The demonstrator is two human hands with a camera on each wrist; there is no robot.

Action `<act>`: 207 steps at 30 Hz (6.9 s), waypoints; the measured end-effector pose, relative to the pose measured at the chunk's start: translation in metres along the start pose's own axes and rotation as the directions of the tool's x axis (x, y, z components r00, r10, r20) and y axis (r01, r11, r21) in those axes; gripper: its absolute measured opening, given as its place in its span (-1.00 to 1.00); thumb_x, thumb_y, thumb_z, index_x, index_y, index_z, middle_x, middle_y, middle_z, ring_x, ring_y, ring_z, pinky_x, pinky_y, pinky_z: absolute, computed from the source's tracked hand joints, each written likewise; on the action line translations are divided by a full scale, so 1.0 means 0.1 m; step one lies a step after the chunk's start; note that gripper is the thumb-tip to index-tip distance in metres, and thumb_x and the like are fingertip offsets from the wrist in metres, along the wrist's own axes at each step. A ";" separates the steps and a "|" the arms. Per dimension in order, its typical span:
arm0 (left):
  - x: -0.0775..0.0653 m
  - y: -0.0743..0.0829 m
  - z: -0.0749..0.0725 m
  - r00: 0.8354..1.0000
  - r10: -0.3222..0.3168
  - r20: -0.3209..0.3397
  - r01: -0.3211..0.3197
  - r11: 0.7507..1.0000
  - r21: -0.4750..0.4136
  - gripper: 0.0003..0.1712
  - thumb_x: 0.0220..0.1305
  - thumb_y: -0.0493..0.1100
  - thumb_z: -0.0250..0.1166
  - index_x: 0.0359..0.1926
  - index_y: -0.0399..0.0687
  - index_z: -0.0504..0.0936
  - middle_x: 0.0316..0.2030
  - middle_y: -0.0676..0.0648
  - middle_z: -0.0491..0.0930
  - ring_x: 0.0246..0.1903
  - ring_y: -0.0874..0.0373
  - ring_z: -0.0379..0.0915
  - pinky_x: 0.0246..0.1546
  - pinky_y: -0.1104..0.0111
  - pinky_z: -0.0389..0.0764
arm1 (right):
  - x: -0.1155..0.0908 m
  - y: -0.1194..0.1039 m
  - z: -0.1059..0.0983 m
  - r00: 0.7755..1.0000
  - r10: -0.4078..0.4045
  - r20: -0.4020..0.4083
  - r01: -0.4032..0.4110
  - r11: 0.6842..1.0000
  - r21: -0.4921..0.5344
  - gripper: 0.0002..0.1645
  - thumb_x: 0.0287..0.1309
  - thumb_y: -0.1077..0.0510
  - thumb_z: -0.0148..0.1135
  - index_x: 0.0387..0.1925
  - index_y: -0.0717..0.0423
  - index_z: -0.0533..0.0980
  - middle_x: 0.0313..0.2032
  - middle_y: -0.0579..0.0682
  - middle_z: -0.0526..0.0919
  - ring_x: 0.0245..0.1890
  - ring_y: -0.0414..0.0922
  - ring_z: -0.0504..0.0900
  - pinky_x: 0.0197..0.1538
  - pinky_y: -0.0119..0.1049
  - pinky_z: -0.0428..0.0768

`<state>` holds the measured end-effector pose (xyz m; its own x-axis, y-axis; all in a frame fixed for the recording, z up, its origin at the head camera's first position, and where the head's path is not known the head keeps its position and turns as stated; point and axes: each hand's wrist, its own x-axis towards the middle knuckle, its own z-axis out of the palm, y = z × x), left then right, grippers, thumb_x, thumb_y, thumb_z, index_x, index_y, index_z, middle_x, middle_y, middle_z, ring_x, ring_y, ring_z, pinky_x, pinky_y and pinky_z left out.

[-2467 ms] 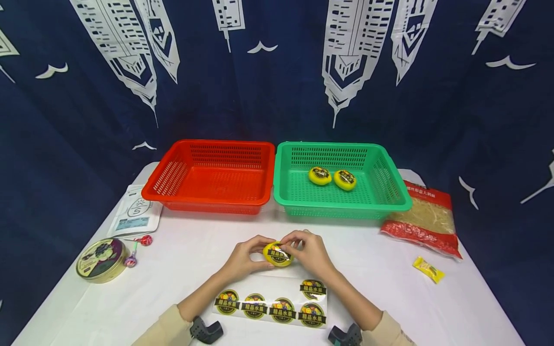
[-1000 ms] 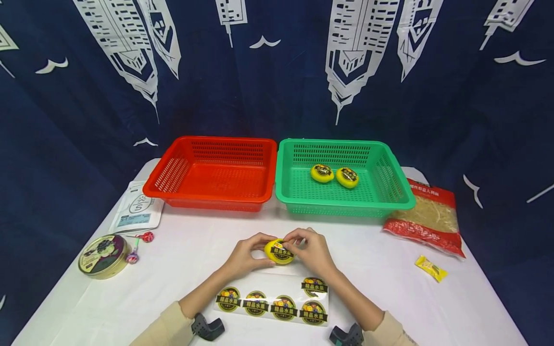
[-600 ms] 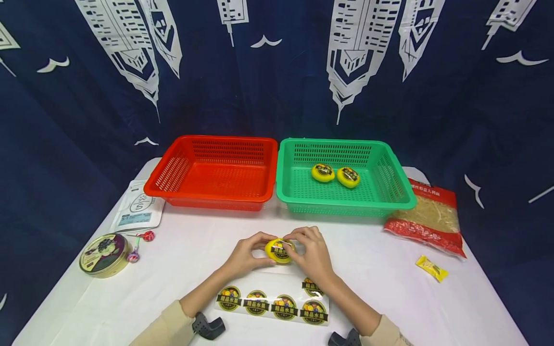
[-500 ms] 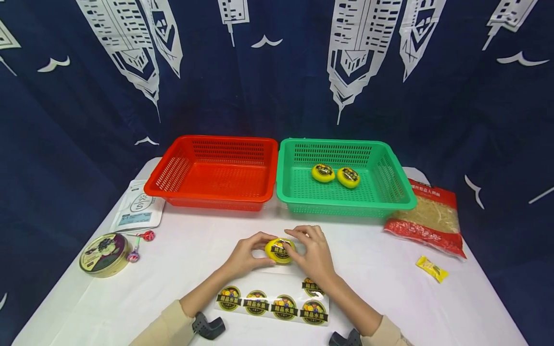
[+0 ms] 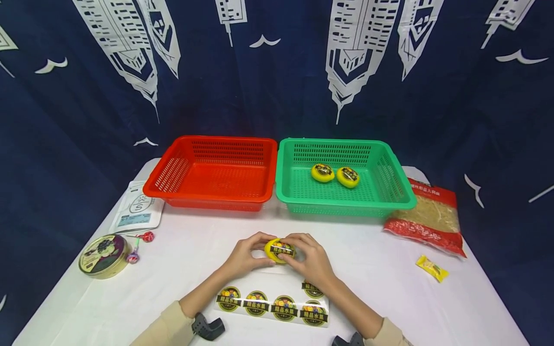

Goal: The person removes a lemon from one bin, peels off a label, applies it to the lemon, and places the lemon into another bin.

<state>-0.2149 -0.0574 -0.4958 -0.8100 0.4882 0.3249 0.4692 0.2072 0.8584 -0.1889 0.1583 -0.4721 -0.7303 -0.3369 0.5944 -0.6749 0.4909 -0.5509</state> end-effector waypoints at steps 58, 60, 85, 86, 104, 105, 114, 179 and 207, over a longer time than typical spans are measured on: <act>0.08 0.06 -0.14 0.937 -0.321 0.139 0.350 0.866 -0.357 -0.65 0.08 -0.32 0.35 -0.05 -0.25 0.58 -0.08 -0.15 0.60 -0.19 0.06 0.60 -0.14 0.32 0.59 | -0.01 0.09 0.03 0.996 -0.073 0.045 0.067 0.990 0.126 -0.35 -0.35 0.24 0.55 -0.06 0.27 0.55 -0.06 0.13 0.59 -0.05 0.04 0.53 0.17 -0.41 0.37; 0.08 0.06 -0.15 0.937 -0.321 0.140 0.349 0.870 -0.347 -0.65 0.08 -0.30 0.35 -0.05 -0.23 0.59 -0.07 -0.13 0.60 -0.18 0.07 0.59 -0.12 0.32 0.59 | 0.00 0.03 0.00 0.996 -0.064 0.059 0.056 0.990 0.130 -0.34 -0.35 0.27 0.55 -0.06 0.31 0.53 -0.05 0.17 0.58 -0.05 0.07 0.53 0.18 -0.39 0.36; 0.04 0.17 -0.09 0.975 0.217 -0.044 -0.217 0.976 0.013 -0.47 -0.07 -0.20 0.47 0.00 -0.19 0.57 -0.04 -0.08 0.53 -0.03 0.07 0.48 0.01 0.27 0.51 | -0.08 0.13 0.07 0.988 0.033 0.151 -0.057 0.985 0.162 0.06 -0.17 0.22 0.48 0.33 0.19 0.08 0.12 0.08 0.47 -0.10 -0.04 0.60 -0.02 -0.29 0.56; 0.04 0.12 -0.08 0.973 0.226 -0.046 -0.223 0.973 0.059 -0.47 -0.06 -0.14 0.48 0.00 -0.13 0.58 -0.05 -0.03 0.53 -0.02 0.12 0.47 0.03 0.30 0.50 | -0.08 0.13 0.07 0.988 0.033 0.151 -0.058 0.984 0.167 0.07 -0.16 0.22 0.48 0.34 0.20 0.07 0.12 0.09 0.47 -0.10 -0.04 0.60 -0.02 -0.30 0.56; 0.06 0.03 -0.03 0.968 0.249 0.016 -0.247 0.944 0.220 -0.50 -0.04 -0.11 0.46 0.01 0.03 0.60 0.00 0.09 0.50 0.04 0.25 0.40 0.10 0.35 0.42 | 0.04 -0.14 -0.04 0.925 0.304 0.230 -0.371 0.856 0.359 -0.39 0.11 0.31 0.24 0.19 0.37 0.28 0.00 0.31 0.51 -0.16 0.16 0.59 -0.08 -0.27 0.60; 0.06 0.03 -0.04 0.967 0.256 0.017 -0.253 0.942 0.220 -0.50 -0.04 -0.12 0.47 0.00 0.02 0.60 0.00 0.08 0.50 0.04 0.24 0.41 0.10 0.35 0.42 | 0.04 -0.15 -0.05 0.921 0.310 0.234 -0.379 0.853 0.360 -0.39 0.11 0.30 0.24 0.19 0.37 0.28 0.00 0.32 0.50 -0.15 0.16 0.59 -0.08 -0.29 0.60; 0.06 0.05 -0.06 0.967 0.250 0.045 -0.254 0.946 0.204 -0.50 -0.04 -0.11 0.47 0.00 0.01 0.61 -0.01 0.07 0.50 0.03 0.24 0.40 0.06 0.37 0.44 | -0.05 0.15 0.04 0.901 0.319 0.295 -0.427 0.778 0.461 -0.36 0.09 0.25 0.27 0.21 0.23 0.29 0.03 0.23 0.52 -0.12 -0.02 0.62 -0.08 -0.30 0.59; 2.48 0.32 0.26 0.958 -0.194 0.212 0.080 0.889 0.451 -0.52 0.06 -0.12 0.38 0.07 0.14 0.58 0.10 0.02 0.48 0.12 0.11 0.32 0.19 0.32 0.28 | 0.19 0.62 -0.66 0.543 0.585 -0.603 -0.302 0.806 0.509 -0.55 0.23 0.19 0.10 0.11 0.28 0.29 -0.36 0.03 0.42 -0.34 -0.19 0.51 -0.21 -0.48 0.57; 2.57 0.25 0.17 0.864 -0.456 0.212 0.225 0.728 0.648 -0.42 0.35 -0.12 0.08 0.35 0.29 0.21 0.34 -0.02 0.15 0.34 0.05 -0.05 0.36 0.20 -0.05 | 0.30 0.42 -0.73 0.607 0.521 -0.601 -0.241 0.841 0.485 -0.58 0.25 0.30 0.06 0.09 0.43 0.26 -0.37 0.14 0.43 -0.33 -0.06 0.51 -0.21 -0.46 0.58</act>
<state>-0.4047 0.0876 -0.3976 -0.8393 0.5074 -0.1951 0.3873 0.8099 0.4405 -0.2314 0.2281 -0.4350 -0.7304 0.5341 0.4258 -0.4430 0.1042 -0.8905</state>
